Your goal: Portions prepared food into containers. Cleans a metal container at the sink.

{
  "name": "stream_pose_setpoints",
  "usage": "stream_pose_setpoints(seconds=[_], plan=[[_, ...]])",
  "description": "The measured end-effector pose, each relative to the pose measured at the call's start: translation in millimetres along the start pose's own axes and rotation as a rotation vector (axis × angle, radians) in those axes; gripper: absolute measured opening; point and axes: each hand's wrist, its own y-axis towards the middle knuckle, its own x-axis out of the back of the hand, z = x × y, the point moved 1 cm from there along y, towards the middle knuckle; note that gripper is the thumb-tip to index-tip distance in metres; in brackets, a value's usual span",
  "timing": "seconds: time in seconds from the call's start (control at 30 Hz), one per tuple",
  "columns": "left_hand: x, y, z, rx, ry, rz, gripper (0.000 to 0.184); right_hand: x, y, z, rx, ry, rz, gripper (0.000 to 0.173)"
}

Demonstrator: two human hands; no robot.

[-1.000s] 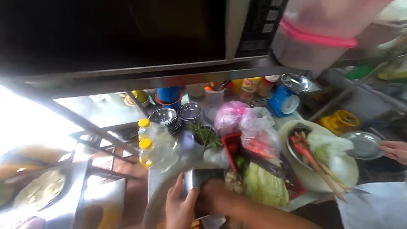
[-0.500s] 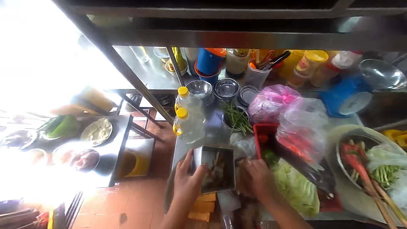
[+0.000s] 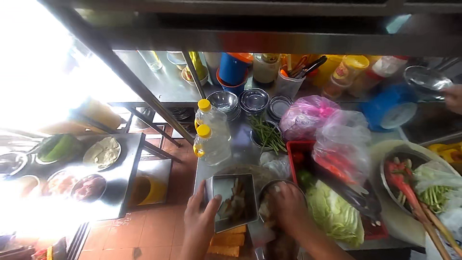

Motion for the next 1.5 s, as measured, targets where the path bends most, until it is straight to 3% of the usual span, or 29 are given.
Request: stream_pose_setpoints(seconds=[0.53,0.73,0.83,0.9,1.0,1.03,1.1,1.2,1.37,1.5], plan=[[4.4,-6.8,-3.1,-0.009,-0.061,0.032,0.08,30.5,-27.3,-6.6,0.007,0.246,-0.27,0.036],[4.2,-13.0,-8.3,-0.024,-0.084,0.047,0.078,33.5,-16.1,-7.4,-0.02,0.077,-0.255,0.038],[8.8,-15.0,-11.5,-0.039,-0.121,0.048,0.078,55.8,-8.4,1.0,-0.012,0.106,-0.274,0.023],[9.3,-13.7,-13.7,-0.068,-0.11,0.056,0.078,86.0,-2.8,23.4,0.068,0.246,-0.288,0.024],[2.7,-17.8,-21.1,-0.184,-0.061,0.105,0.078,114.1,12.1,80.4,0.25,0.341,-0.009,0.025],[-2.2,-21.8,-27.0,-0.248,-0.029,0.116,0.078,115.1,21.1,96.6,0.235,0.265,0.132,0.026],[-15.0,-33.1,-37.1,-0.386,0.044,0.109,0.081,113.2,35.3,116.4,0.076,0.167,0.397,0.047],[-24.1,-37.5,-40.3,-0.422,0.027,0.066,0.083,101.6,38.6,121.8,-0.027,0.225,0.444,0.059],[-28.1,-37.4,-31.1,-0.35,-0.02,0.059,0.082,96.4,32.8,112.1,0.042,0.285,0.67,0.043],[-32.6,-36.9,-31.6,-0.294,-0.038,0.076,0.077,90.2,33.9,101.7,0.16,0.286,0.779,0.06]])
